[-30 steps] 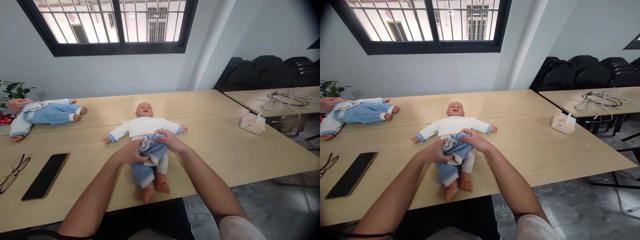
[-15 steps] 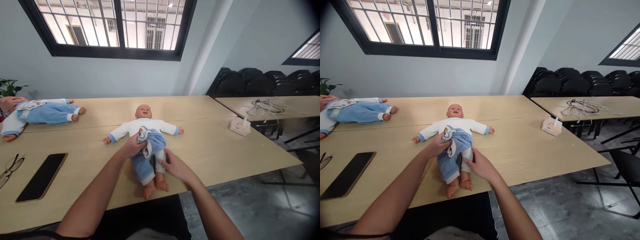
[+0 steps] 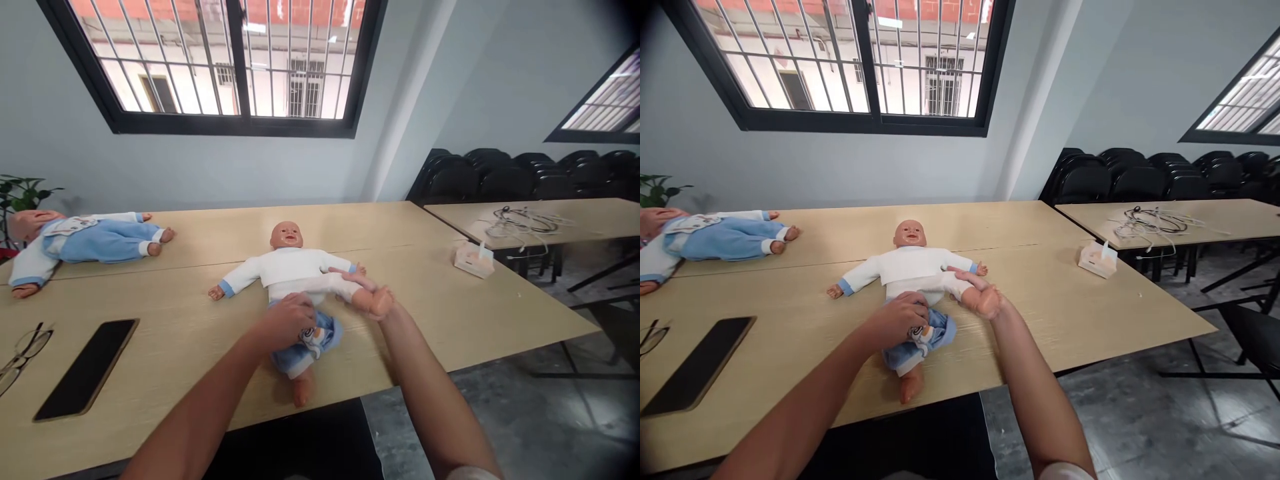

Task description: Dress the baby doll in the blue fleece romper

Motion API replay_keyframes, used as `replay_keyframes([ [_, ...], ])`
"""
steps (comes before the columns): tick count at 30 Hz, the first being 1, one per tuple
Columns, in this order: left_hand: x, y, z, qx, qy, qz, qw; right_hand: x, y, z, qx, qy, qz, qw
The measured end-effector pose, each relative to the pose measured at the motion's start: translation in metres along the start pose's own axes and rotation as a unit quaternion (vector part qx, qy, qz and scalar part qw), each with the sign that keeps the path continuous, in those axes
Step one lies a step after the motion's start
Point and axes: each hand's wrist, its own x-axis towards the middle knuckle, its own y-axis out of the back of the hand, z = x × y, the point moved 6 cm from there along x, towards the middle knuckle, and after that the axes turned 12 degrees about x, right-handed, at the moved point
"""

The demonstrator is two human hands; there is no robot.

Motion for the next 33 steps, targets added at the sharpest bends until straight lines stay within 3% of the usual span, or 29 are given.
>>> replay_keyframes([
  [4, 0.001, -0.001, 0.001, 0.027, -0.001, 0.002, 1.0, 0.015, -0.017, 0.0, 0.028, -0.041, 0.015, 0.999],
  [10, -0.006, 0.018, -0.008, 0.041, 0.021, 0.083, 0.995, 0.028, -0.044, 0.006, 0.04, 0.06, 0.066, 0.995],
  [14, -0.013, 0.028, -0.011, 0.03, 0.05, 0.154, 0.986, 0.026, -0.043, 0.009, -0.075, 0.153, 0.139, 0.976],
  [17, -0.024, 0.037, -0.019, 0.033, 0.119, 0.289, 0.949, 0.019, -0.048, 0.007, -0.149, 0.208, 0.133, 0.958],
  [19, -0.037, 0.043, -0.023, 0.055, 0.168, 0.399, 0.9, 0.015, -0.052, 0.006, -0.163, 0.217, 0.122, 0.955],
  [21, -0.049, 0.046, -0.023, 0.094, 0.203, 0.468, 0.855, 0.013, -0.053, 0.005, -0.162, 0.215, 0.109, 0.957],
  [23, -0.05, 0.046, -0.019, 0.136, 0.191, 0.454, 0.86, 0.012, -0.053, 0.004, -0.158, 0.215, 0.1, 0.958],
  [27, -0.037, 0.046, -0.007, 0.129, 0.088, 0.359, 0.92, 0.012, -0.051, 0.005, -0.16, 0.231, 0.105, 0.954],
  [30, -0.031, 0.054, -0.004, 0.076, 0.069, 0.373, 0.922, 0.013, -0.05, 0.008, -0.157, 0.24, 0.102, 0.953],
  [33, -0.022, 0.056, -0.007, 0.047, 0.067, 0.332, 0.94, 0.013, -0.05, 0.011, -0.131, 0.231, 0.101, 0.959],
])
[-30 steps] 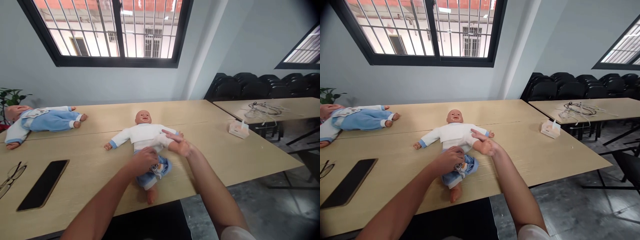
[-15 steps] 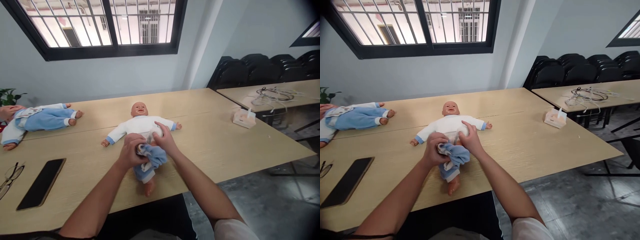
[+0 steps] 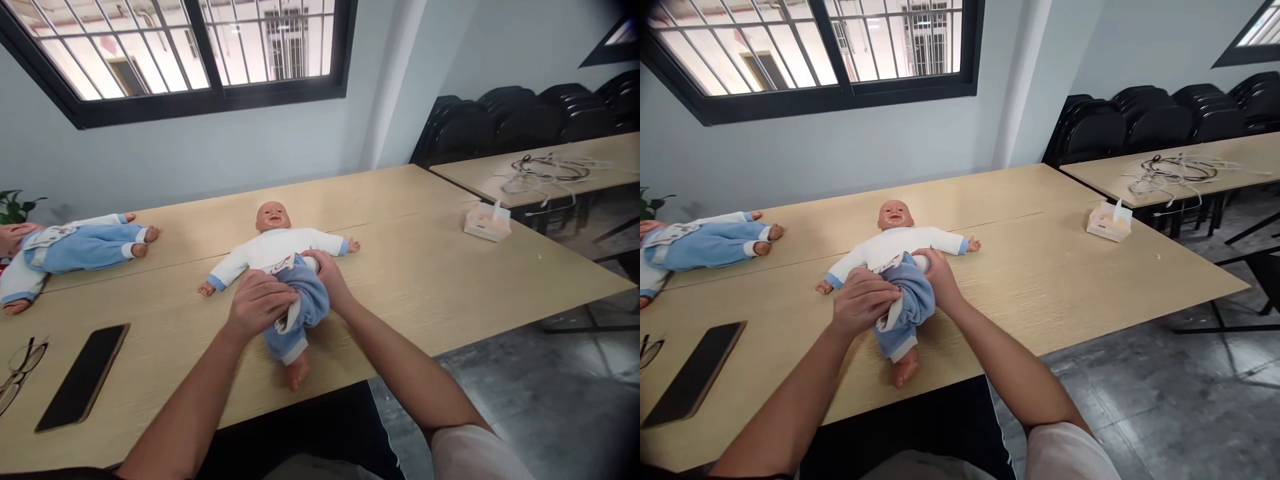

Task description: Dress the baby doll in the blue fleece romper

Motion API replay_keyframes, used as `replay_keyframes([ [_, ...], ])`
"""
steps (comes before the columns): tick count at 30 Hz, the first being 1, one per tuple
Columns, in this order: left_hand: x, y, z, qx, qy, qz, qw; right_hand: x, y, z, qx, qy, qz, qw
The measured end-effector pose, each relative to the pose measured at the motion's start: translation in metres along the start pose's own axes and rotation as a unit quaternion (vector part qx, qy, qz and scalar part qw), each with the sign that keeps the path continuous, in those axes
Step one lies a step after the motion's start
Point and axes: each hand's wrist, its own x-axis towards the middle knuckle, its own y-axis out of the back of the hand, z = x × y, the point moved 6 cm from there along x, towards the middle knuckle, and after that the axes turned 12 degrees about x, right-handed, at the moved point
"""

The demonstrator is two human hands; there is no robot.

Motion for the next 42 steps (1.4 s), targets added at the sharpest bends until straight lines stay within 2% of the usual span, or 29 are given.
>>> replay_keyframes([
  [3, 0.003, -0.005, -0.005, -0.018, 0.018, -0.058, 0.998, -0.001, -0.001, 0.004, 0.055, -0.039, 0.003, 0.998],
  [8, -0.001, -0.013, -0.014, -0.044, 0.046, -0.113, 0.992, -0.003, -0.003, 0.01, 0.15, -0.105, 0.017, 0.983],
  [13, -0.008, -0.024, -0.014, -0.043, 0.027, -0.153, 0.987, -0.004, -0.005, 0.014, 0.213, -0.145, 0.008, 0.966],
  [15, -0.012, -0.026, -0.016, -0.045, 0.042, -0.144, 0.988, -0.005, -0.006, 0.016, 0.244, -0.16, 0.005, 0.956],
  [19, -0.015, -0.025, -0.023, -0.07, 0.101, -0.087, 0.989, -0.006, -0.009, 0.021, 0.308, -0.189, 0.013, 0.932],
  [22, -0.012, -0.021, -0.019, -0.095, 0.06, -0.064, 0.992, -0.006, -0.011, 0.024, 0.334, -0.203, 0.016, 0.92],
  [25, -0.011, -0.022, -0.016, -0.07, 0.05, -0.086, 0.993, -0.008, -0.012, 0.026, 0.354, -0.214, 0.025, 0.91],
  [29, -0.016, -0.028, -0.02, -0.029, 0.116, -0.121, 0.985, -0.011, -0.015, 0.027, 0.374, -0.233, 0.038, 0.897],
  [31, -0.018, -0.031, -0.02, -0.05, 0.136, -0.129, 0.981, -0.012, -0.016, 0.026, 0.374, -0.234, 0.03, 0.897],
  [34, -0.018, -0.033, -0.018, -0.101, 0.128, -0.143, 0.976, -0.011, -0.015, 0.024, 0.364, -0.222, 0.023, 0.904],
  [37, -0.015, -0.032, -0.017, -0.094, 0.118, -0.124, 0.981, -0.011, -0.015, 0.025, 0.366, -0.221, 0.029, 0.904],
  [42, -0.017, -0.034, -0.02, 0.002, 0.151, -0.092, 0.984, -0.012, -0.02, 0.024, 0.387, -0.233, 0.004, 0.892],
])
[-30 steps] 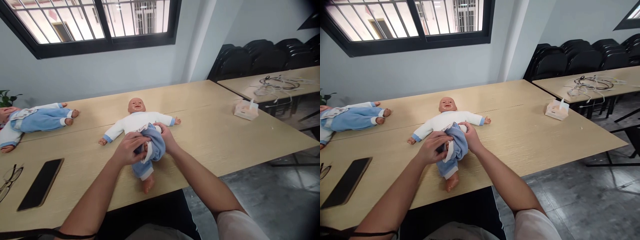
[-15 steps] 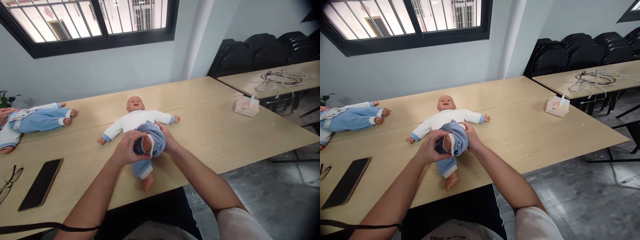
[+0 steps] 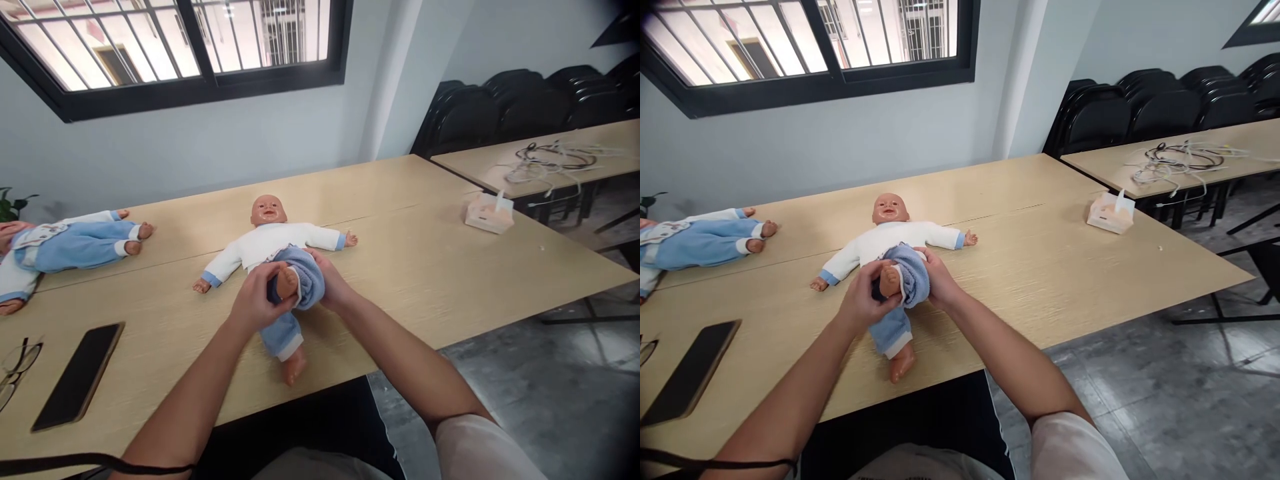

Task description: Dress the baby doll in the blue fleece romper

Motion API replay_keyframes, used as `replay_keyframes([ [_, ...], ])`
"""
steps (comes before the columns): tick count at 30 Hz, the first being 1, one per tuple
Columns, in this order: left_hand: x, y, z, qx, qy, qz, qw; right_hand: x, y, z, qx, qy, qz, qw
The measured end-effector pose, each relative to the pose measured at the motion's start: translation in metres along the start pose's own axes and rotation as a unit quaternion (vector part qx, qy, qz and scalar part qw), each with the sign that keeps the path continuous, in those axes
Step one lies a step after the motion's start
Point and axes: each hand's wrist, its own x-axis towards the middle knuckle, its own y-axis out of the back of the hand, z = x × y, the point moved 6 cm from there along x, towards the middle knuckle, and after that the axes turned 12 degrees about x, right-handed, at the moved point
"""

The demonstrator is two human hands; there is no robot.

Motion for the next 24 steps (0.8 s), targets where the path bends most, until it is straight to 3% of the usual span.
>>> replay_keyframes([
  [4, -0.005, 0.002, -0.001, -0.005, 0.011, 0.03, 0.999, -0.003, -0.001, -0.009, -0.03, -0.044, -0.06, 0.997],
  [7, -0.007, 0.004, -0.003, -0.041, 0.032, 0.056, 0.997, -0.006, 0.007, -0.019, -0.101, -0.089, -0.066, 0.989],
  [11, -0.006, 0.008, -0.003, -0.081, 0.027, 0.126, 0.988, -0.006, 0.018, -0.038, -0.205, -0.091, -0.087, 0.971],
  [15, -0.009, 0.015, 0.003, -0.072, -0.041, 0.186, 0.979, -0.004, 0.023, -0.053, -0.176, -0.088, -0.153, 0.968],
  [19, -0.014, 0.021, 0.015, -0.012, -0.144, 0.187, 0.972, 0.0, 0.029, -0.055, -0.083, -0.109, -0.215, 0.967],
  [24, -0.02, 0.022, 0.042, 0.043, -0.258, 0.146, 0.954, 0.022, 0.042, -0.045, -0.046, -0.026, -0.141, 0.989],
])
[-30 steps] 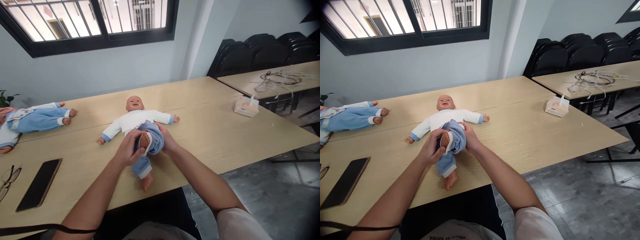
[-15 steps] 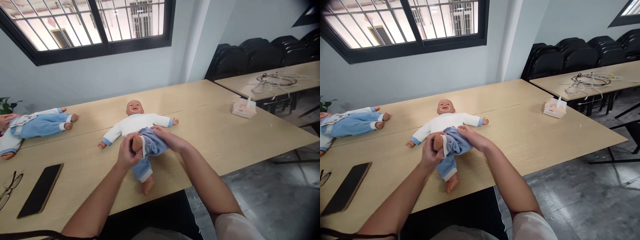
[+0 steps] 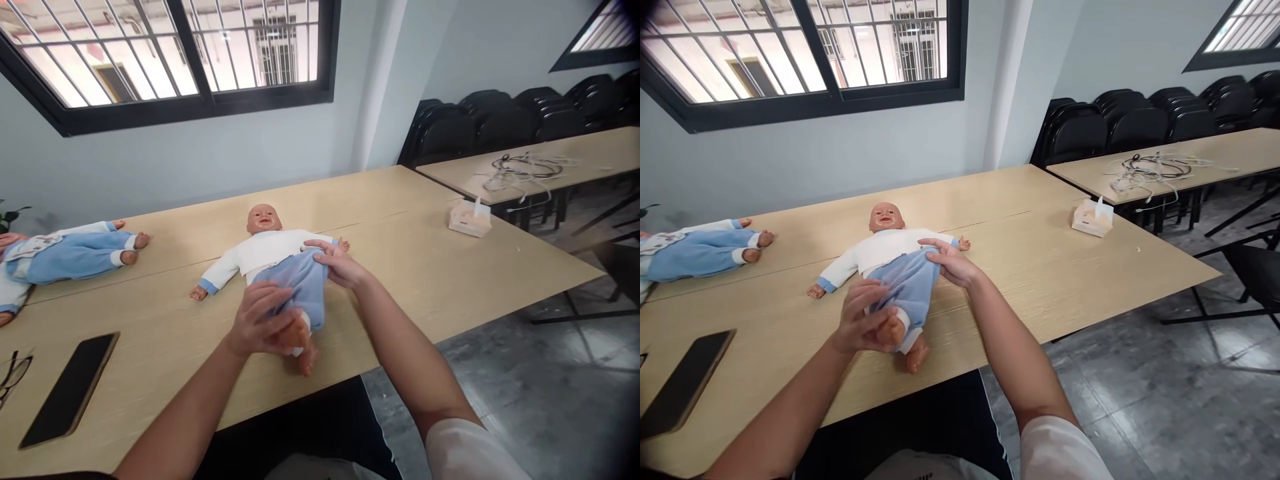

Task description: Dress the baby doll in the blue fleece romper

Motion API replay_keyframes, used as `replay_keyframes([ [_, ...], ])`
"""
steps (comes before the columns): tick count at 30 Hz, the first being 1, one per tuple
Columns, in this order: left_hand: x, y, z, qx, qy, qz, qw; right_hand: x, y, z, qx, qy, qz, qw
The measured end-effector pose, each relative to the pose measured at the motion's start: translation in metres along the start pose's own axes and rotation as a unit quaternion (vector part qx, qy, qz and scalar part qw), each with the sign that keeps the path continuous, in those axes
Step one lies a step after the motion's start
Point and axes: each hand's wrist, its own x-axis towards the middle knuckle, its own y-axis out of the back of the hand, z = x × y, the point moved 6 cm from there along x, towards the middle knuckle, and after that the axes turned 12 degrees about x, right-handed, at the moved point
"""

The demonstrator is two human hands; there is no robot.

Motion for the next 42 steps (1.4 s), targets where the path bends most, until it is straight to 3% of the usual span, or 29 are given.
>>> replay_keyframes([
  [4, 0.004, -0.011, 0.02, 0.025, -0.049, -0.07, 0.996, 0.012, 0.001, 0.021, -0.084, 0.059, 0.085, 0.991],
  [7, 0.004, -0.017, 0.03, 0.017, -0.069, -0.099, 0.993, 0.017, -0.001, 0.03, -0.197, 0.089, 0.138, 0.967],
  [11, 0.003, -0.025, 0.039, -0.038, -0.06, -0.144, 0.987, 0.022, 0.01, 0.023, -0.311, 0.137, 0.228, 0.912],
  [14, 0.002, -0.036, 0.046, -0.07, -0.062, -0.198, 0.976, 0.027, 0.02, 0.019, -0.332, 0.14, 0.256, 0.897],
  [17, 0.005, -0.044, 0.053, -0.059, -0.062, -0.208, 0.974, 0.025, 0.023, 0.016, -0.35, 0.131, 0.271, 0.887],
  [21, 0.006, -0.057, 0.062, -0.023, -0.029, -0.215, 0.976, -0.013, 0.016, 0.008, -0.347, 0.075, 0.273, 0.894],
  [26, 0.0, -0.077, 0.073, -0.048, 0.023, -0.258, 0.965, -0.096, -0.02, 0.0, -0.311, 0.008, 0.113, 0.943],
  [30, 0.003, -0.071, 0.063, -0.169, 0.021, -0.261, 0.95, -0.132, -0.022, 0.003, -0.297, -0.038, 0.129, 0.945],
  [32, 0.004, -0.058, 0.035, -0.189, 0.084, -0.232, 0.951, -0.134, -0.016, 0.007, -0.327, -0.038, 0.152, 0.932],
  [34, -0.006, -0.04, -0.011, -0.139, 0.24, -0.165, 0.947, -0.134, -0.013, 0.008, -0.39, 0.0, 0.172, 0.904],
  [35, -0.019, -0.028, -0.036, -0.106, 0.347, -0.116, 0.925, -0.135, -0.016, 0.008, -0.433, 0.039, 0.188, 0.881],
  [37, -0.053, -0.014, -0.071, -0.096, 0.513, -0.074, 0.85, -0.146, -0.031, 0.009, -0.524, 0.141, 0.224, 0.81],
  [39, -0.081, -0.016, -0.081, -0.162, 0.574, -0.125, 0.793, -0.162, -0.06, 0.022, -0.595, 0.226, 0.214, 0.741],
  [40, -0.091, -0.019, -0.08, -0.202, 0.576, -0.162, 0.776, -0.17, -0.075, 0.035, -0.618, 0.246, 0.182, 0.724],
  [42, -0.101, -0.023, -0.072, -0.251, 0.561, -0.218, 0.758, -0.182, -0.102, 0.066, -0.648, 0.239, 0.095, 0.717],
])
